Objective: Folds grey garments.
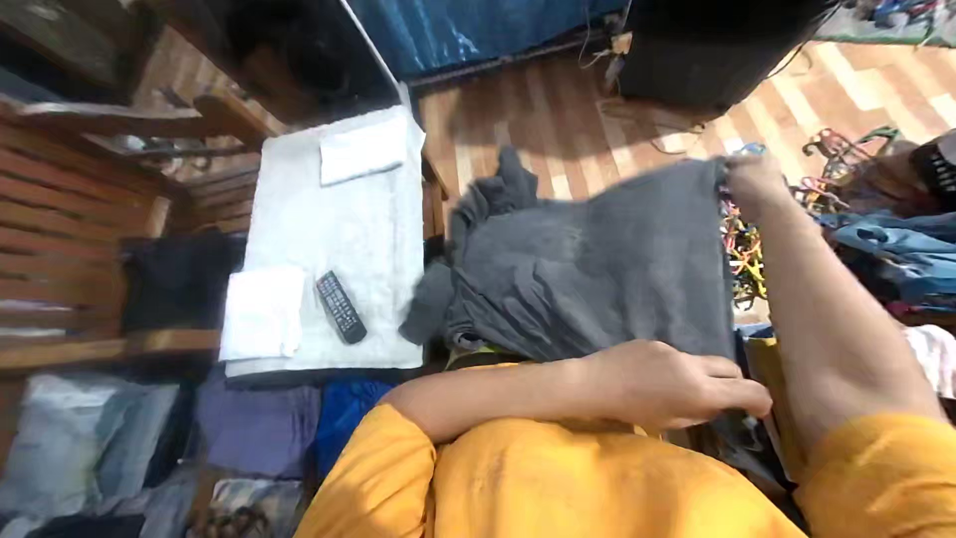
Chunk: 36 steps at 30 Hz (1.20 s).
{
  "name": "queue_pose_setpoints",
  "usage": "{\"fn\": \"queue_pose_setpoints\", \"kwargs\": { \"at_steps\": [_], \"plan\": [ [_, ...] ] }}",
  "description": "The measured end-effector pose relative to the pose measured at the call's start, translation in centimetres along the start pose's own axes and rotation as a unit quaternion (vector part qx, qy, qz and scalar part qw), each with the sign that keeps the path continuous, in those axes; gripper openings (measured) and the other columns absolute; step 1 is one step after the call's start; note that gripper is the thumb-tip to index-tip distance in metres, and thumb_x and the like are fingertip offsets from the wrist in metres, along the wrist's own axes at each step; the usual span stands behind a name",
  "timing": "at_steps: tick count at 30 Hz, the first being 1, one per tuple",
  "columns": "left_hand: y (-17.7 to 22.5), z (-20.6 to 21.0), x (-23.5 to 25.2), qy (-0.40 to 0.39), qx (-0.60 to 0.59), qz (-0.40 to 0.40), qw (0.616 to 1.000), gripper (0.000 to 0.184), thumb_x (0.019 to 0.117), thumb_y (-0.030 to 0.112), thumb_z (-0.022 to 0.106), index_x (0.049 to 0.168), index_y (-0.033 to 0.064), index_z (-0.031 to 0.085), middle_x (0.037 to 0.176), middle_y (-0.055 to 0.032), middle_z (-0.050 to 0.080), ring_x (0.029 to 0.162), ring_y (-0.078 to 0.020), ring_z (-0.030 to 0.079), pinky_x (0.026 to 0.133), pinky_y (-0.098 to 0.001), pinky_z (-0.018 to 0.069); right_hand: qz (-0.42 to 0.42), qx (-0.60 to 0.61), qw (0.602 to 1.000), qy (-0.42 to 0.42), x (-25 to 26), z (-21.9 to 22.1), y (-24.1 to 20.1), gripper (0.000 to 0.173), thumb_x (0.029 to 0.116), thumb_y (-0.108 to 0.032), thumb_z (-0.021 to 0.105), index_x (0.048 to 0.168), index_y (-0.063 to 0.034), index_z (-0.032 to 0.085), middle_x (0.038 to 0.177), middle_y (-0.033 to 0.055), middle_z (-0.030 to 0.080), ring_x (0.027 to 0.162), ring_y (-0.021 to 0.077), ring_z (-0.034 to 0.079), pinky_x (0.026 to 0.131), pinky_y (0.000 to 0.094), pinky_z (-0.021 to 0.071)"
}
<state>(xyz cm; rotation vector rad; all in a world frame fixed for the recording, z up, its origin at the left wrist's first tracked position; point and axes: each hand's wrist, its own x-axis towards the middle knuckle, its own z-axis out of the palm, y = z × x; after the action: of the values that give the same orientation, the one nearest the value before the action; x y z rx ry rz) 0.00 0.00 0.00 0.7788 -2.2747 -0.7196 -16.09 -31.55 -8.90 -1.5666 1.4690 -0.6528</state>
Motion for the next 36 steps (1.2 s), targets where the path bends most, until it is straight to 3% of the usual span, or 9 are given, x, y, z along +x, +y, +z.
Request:
{"fn": "queue_pose_setpoints", "kwargs": {
  "at_steps": [2, 7, 10, 13, 16, 21, 29, 33, 36],
  "plan": [
    [-2.4, 2.9, -0.1, -0.03, 0.006, -0.029, 0.999, 0.015, 0.099, 0.009, 0.062, 0.112, 0.0097, 0.071, 0.1, -0.0072, 0.071, 0.08, -0.0199, 0.07, 0.067, -0.0371, 0.0584, -0.004, 0.005, 0.999, -0.034, -4.1, -0.8, 4.5, 0.053, 0.0911, 0.0, 0.057, 0.144, -0.0051, 0.055, 0.14, 0.0248, 0.057, 0.119, 0.04, 0.058, 0.093, 0.063, 0.048],
    [-3.7, 3.9, 1.8, 0.081, -0.037, -0.047, 0.995, 0.018, 0.093, 0.005, 0.066, 0.109, 0.005, 0.073, 0.103, -0.0081, 0.074, 0.091, -0.0194, 0.073, 0.076, -0.0373, 0.0597, -0.238, 0.164, 0.899, -0.329, -19.0, -0.8, 6.2, 0.072, 0.088, -0.051, 0.069, 0.149, -0.0171, 0.053, 0.157, 0.0034, 0.047, 0.148, 0.0235, 0.039, 0.123, 0.0453, 0.0322],
    [-4.5, 3.5, 1.9, 0.106, 0.025, -0.059, 0.992, 0.024, 0.0919, 0.008, 0.069, 0.116, 0.009, 0.073, 0.113, -0.0072, 0.074, 0.104, -0.0225, 0.071, 0.086, -0.0384, 0.058, -0.279, 0.185, 0.915, -0.224, -23.7, 1.3, 5.2, 0.03, 0.0981, -0.048, 0.061, 0.109, -0.0245, 0.076, 0.132, -0.0065, 0.068, 0.136, 0.0164, 0.053, 0.121, 0.0407, 0.0372],
    [-8.1, 2.1, -2.5, 0.03, 0.206, -0.154, 0.966, 0.042, 0.0943, 0.006, 0.066, 0.132, 0.0245, 0.067, 0.129, -0.0054, 0.068, 0.118, -0.0249, 0.065, 0.094, -0.0421, 0.0563, -0.244, 0.238, 0.935, -0.096, -24.6, 1.2, 7.1, 0.021, 0.0969, -0.027, 0.064, 0.106, -0.015, 0.078, 0.115, 0.0003, 0.074, 0.114, 0.0174, 0.068, 0.104, 0.0392, 0.0536],
    [-11.6, -4.7, -11.2, 0.004, 0.288, -0.296, 0.911, 0.033, 0.0908, -0.004, 0.066, 0.12, 0.0102, 0.074, 0.119, -0.0138, 0.073, 0.112, -0.033, 0.069, 0.092, -0.0491, 0.0579, -0.21, 0.261, 0.942, -0.029, -25.2, -0.2, 8.7, 0.023, 0.0984, -0.024, 0.06, 0.111, -0.0166, 0.077, 0.113, -0.0026, 0.074, 0.11, 0.0134, 0.067, 0.102, 0.0365, 0.0532],
    [-5.5, -16.2, -24.6, 0.066, 0.255, -0.404, 0.876, 0.022, 0.0832, -0.004, 0.066, 0.1, 0.0041, 0.077, 0.104, -0.0131, 0.074, 0.098, -0.0295, 0.072, 0.087, -0.0513, 0.0582, -0.156, 0.316, 0.935, -0.038, -26.8, -0.9, 9.9, 0.02, 0.0973, -0.032, 0.066, 0.113, -0.0245, 0.077, 0.112, -0.0083, 0.075, 0.105, 0.0108, 0.07, 0.101, 0.0371, 0.0561],
    [-0.3, -19.8, -27.1, -0.044, -0.062, -0.537, 0.84, 0.009, 0.0733, 0.017, 0.071, 0.08, 0.0126, 0.075, 0.078, 0.0055, 0.07, 0.07, -0.0038, 0.065, 0.064, -0.0303, 0.0562, 0.028, 0.376, 0.926, -0.003, -28.2, -0.5, 12.1, 0.009, 0.0917, -0.038, 0.074, 0.099, -0.033, 0.075, 0.098, -0.0129, 0.076, 0.091, 0.0027, 0.071, 0.084, 0.0273, 0.0609],
    [-7.9, -21.2, -26.1, 0.244, -0.283, -0.514, 0.772, 0.016, 0.0827, 0.02, 0.057, 0.078, 0.0261, 0.071, 0.078, 0.014, 0.071, 0.071, 0.004, 0.065, 0.064, -0.0181, 0.0555, 0.098, 0.301, 0.948, 0.038, -23.8, 2.1, 10.0, 0.021, 0.1066, -0.02, 0.04, 0.108, -0.0196, 0.061, 0.097, -0.0109, 0.072, 0.093, 0.0045, 0.07, 0.087, 0.0316, 0.06],
    [-13.0, -19.0, -25.1, 0.367, -0.391, -0.553, 0.638, 0.058, 0.1074, 0.051, 0.015, 0.123, 0.016, 0.058, 0.105, 0.0017, 0.071, 0.095, -0.0121, 0.069, 0.083, -0.0352, 0.0586, 0.21, 0.265, 0.94, 0.052, -21.1, 3.7, 9.0, 0.026, 0.1109, -0.023, 0.037, 0.118, -0.0111, 0.058, 0.101, -0.0029, 0.07, 0.096, 0.0102, 0.069, 0.089, 0.0374, 0.0592]
  ]
}}
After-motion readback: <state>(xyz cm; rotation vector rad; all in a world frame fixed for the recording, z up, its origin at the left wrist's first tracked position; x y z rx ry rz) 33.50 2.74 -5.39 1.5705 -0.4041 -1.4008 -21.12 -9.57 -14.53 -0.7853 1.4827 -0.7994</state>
